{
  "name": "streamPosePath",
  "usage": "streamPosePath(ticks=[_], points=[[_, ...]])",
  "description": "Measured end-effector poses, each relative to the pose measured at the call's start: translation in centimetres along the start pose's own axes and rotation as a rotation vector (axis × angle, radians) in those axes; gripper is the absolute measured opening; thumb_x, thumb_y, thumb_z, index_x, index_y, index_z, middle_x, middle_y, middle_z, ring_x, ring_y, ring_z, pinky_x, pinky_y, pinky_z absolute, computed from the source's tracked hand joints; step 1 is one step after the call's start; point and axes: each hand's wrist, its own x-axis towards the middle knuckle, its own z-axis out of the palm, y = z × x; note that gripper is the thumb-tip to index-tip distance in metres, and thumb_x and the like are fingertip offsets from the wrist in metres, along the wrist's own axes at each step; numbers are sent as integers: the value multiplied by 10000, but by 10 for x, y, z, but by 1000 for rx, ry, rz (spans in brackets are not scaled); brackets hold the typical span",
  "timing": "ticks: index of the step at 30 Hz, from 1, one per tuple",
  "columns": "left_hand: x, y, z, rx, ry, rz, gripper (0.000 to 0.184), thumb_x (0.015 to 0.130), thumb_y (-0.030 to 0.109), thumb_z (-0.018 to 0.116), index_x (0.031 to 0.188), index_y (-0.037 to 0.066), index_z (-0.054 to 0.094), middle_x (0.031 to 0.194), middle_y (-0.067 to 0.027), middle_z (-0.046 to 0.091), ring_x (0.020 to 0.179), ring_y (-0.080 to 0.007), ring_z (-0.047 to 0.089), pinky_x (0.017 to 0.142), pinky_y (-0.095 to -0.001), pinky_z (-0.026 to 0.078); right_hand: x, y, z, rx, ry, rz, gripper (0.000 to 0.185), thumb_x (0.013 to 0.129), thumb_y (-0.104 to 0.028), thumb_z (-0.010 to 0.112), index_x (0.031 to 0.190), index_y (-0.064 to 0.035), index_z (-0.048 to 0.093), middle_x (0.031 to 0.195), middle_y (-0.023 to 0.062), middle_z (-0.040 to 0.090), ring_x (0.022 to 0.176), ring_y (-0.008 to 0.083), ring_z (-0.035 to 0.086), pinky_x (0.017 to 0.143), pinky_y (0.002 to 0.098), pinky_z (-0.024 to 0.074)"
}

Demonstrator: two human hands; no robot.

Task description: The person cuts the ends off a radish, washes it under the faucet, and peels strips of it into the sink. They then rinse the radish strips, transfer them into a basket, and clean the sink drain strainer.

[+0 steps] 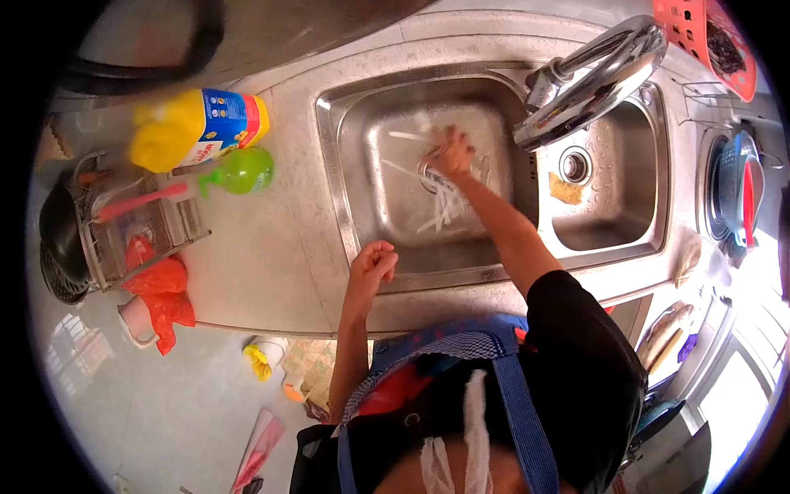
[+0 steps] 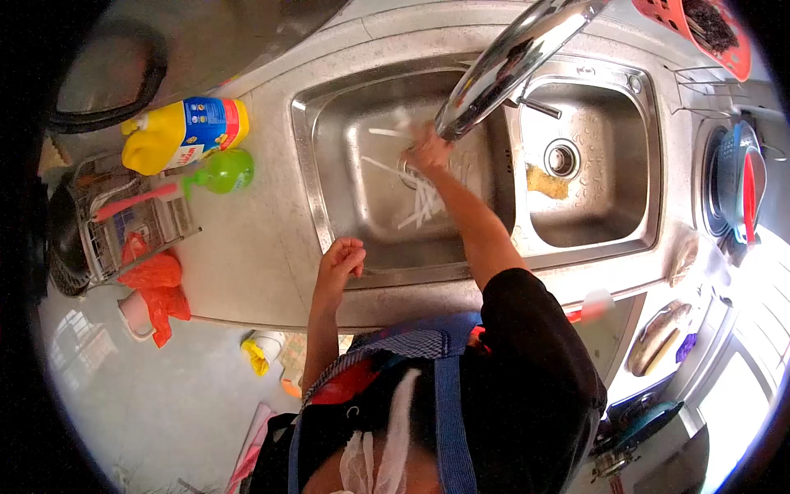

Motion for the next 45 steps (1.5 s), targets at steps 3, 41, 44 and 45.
streamPosePath(ticks=[3, 41, 44, 45], points=[[8, -1, 5, -10, -11, 0, 149, 854, 89, 596, 975, 33, 529, 670, 16, 493, 568, -63, 456, 512, -201, 348, -80, -25, 23, -29, -258, -254, 525, 722, -334, 660, 1224, -291, 512, 1399, 77, 275, 1253, 373, 284, 936, 624, 286], [170, -173, 85, 1056, -629, 375, 545, 723, 79, 483, 1267, 62, 450, 1182, -212, 544, 1068, -353, 533, 915, -404, 427, -103, 48, -34, -138, -395, -388, 194, 775, -171, 528, 850, -57, 666, 830, 153, 663, 805, 313, 650, 658, 426, 514], [145, -121, 89, 1078, -607, 313, 501, 722, 52, 493, 1220, 8, 462, 1185, -211, 532, 1096, -359, 509, 947, -391, 408, -67, 37, 2, -140, -140, -216, 187, 781, -160, 509, 840, -73, 663, 812, 139, 664, 790, 306, 651, 666, 428, 514], [144, -121, 86, 1086, -601, 310, 501, 722, 52, 493, 1220, 8, 462, 1185, -211, 531, 1096, -359, 509, 947, -391, 408, -56, 30, 10, -132, -137, -221, 187, 781, -160, 509, 840, -73, 663, 812, 139, 664, 790, 306, 651, 666, 428, 514]])
